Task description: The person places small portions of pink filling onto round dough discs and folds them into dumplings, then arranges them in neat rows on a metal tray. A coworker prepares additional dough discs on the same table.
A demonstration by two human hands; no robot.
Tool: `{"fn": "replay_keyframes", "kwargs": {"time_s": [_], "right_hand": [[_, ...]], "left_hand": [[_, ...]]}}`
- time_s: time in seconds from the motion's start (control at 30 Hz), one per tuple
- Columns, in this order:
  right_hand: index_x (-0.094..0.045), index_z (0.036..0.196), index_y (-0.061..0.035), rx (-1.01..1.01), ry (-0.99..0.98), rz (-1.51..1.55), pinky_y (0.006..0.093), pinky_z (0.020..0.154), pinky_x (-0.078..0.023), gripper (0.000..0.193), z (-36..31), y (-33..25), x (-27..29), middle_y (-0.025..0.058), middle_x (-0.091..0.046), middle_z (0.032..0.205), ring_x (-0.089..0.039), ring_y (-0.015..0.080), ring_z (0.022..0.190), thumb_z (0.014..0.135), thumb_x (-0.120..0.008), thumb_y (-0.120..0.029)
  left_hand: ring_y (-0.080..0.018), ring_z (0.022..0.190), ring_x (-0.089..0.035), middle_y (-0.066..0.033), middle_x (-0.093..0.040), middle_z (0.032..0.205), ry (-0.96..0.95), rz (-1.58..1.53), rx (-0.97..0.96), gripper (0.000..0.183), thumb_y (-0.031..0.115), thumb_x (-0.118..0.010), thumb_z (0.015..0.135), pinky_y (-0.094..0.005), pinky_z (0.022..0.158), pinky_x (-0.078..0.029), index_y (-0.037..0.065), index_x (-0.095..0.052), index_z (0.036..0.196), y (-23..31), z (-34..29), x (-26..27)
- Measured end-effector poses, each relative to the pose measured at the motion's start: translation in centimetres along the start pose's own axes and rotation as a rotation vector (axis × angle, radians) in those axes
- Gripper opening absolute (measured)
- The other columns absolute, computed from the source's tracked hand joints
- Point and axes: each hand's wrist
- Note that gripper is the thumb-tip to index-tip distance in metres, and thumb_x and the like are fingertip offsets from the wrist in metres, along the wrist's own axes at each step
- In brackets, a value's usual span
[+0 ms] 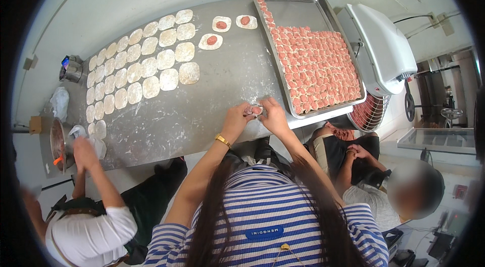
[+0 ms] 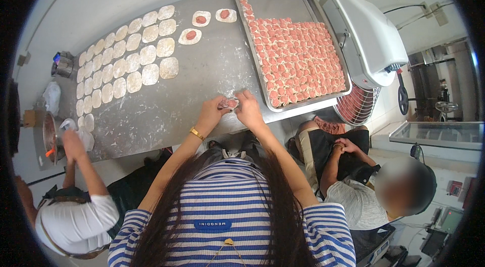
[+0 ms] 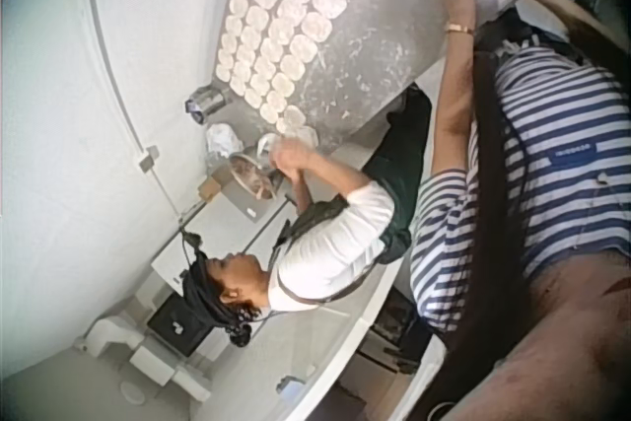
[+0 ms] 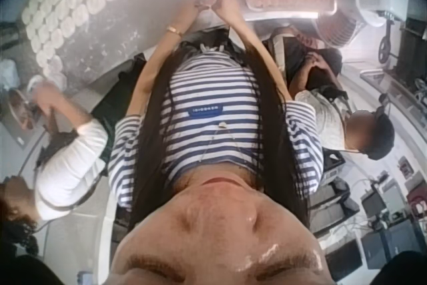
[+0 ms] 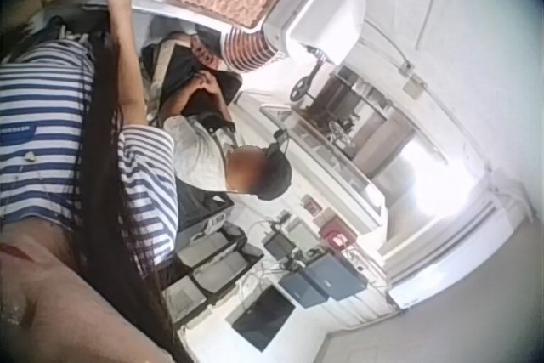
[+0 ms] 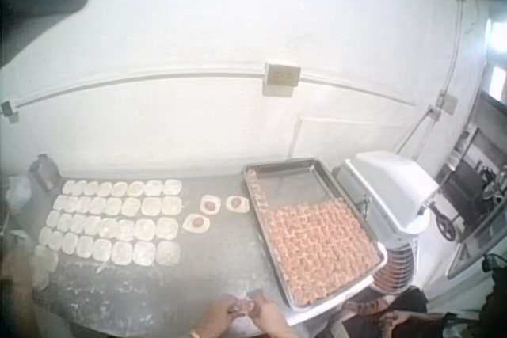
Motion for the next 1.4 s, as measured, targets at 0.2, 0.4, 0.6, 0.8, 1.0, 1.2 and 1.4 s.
{"fn": "replay_keyframes", "kwargs": {"time_s": [0.2,0.4,0.6,0.8,1.0,1.2,1.4], "right_hand": [[-0.063,0.097,-0.0025,-0.077,-0.058,0.072,0.0402,0.068,-0.048,0.036,0.0,1.9,-1.3,0.0169,-0.059,0.089,-0.059,0.0364,0.080,0.062,-0.064,0.006],[-0.062,0.098,-0.0037,-0.096,-0.081,0.011,0.0398,0.068,-0.048,0.038,-0.4,0.5,-0.8,0.0158,-0.058,0.087,-0.059,0.0359,0.080,0.062,-0.064,0.006],[-0.063,0.096,-0.0049,0.024,-0.133,-0.014,0.0392,0.069,-0.048,0.033,0.3,0.2,-0.2,0.0137,-0.058,0.087,-0.059,0.0348,0.079,0.066,-0.061,0.007],[-0.064,0.094,-0.0053,-0.090,-0.186,0.336,0.0380,0.072,-0.049,0.038,5.0,3.8,6.1,0.0122,-0.059,0.089,-0.060,0.0309,0.087,0.061,-0.059,0.011],[-0.064,0.099,-0.0048,-0.086,0.071,0.217,0.0334,0.074,-0.050,0.037,19.2,15.9,17.4,0.0115,-0.062,0.099,-0.062,0.0265,0.088,0.063,-0.065,0.005],[-0.067,0.092,-0.0061,0.047,-0.060,-0.105,0.0354,0.072,-0.049,0.027,30.3,27.2,19.1,0.0148,-0.063,0.086,-0.062,0.0309,0.080,0.065,-0.064,-0.003],[-0.068,0.081,-0.0062,0.245,-0.354,-0.128,0.0383,0.070,-0.048,0.017,33.4,29.9,15.9,0.0156,-0.063,0.080,-0.060,0.0343,0.077,0.066,-0.062,-0.007]], "left_hand": [[-0.0286,0.071,-0.066,-0.0162,-0.065,0.077,-0.019,0.135,-0.008,0.027,0.011,-0.076,0.068,-0.0343,0.062,-0.049,0.003,-0.059,0.086,0.9,0.4,-0.4],[-0.0333,0.069,-0.062,-0.0180,-0.062,0.073,-0.024,0.081,-0.061,0.026,0.014,-0.075,0.068,-0.0389,0.060,-0.047,0.002,-0.058,0.085,0.9,0.3,0.0],[-0.0271,0.067,-0.063,-0.0152,-0.064,0.073,0.120,-0.015,0.116,0.021,0.014,-0.070,0.073,-0.0351,0.061,-0.048,0.000,-0.061,0.087,-2.9,3.6,3.3],[-0.0358,0.072,-0.062,-0.0203,-0.064,0.076,0.602,0.384,0.117,0.027,0.021,-0.069,0.075,-0.0424,0.068,-0.048,-0.003,-0.063,0.086,-6.8,13.2,9.1],[-0.0385,0.081,-0.063,-0.0238,-0.065,0.083,0.649,0.526,0.438,0.032,0.025,-0.071,0.073,-0.0437,0.073,-0.048,-0.004,-0.066,0.085,-4.9,18.9,9.3],[-0.0382,0.084,-0.063,-0.0227,-0.066,0.086,0.715,0.483,0.590,0.033,0.026,-0.070,0.075,-0.0424,0.074,-0.049,-0.004,-0.066,0.086,-4.0,20.6,7.7],[-0.0362,0.082,-0.065,-0.0213,-0.067,0.084,0.744,0.368,0.643,0.028,0.024,-0.068,0.075,-0.0414,0.074,-0.050,-0.001,-0.068,0.086,-6.0,19.8,7.4]]}}
Point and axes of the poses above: each hand's wrist, its own z-axis towards the middle knuckle, its own x-axis out of the back of the hand, y = z × x
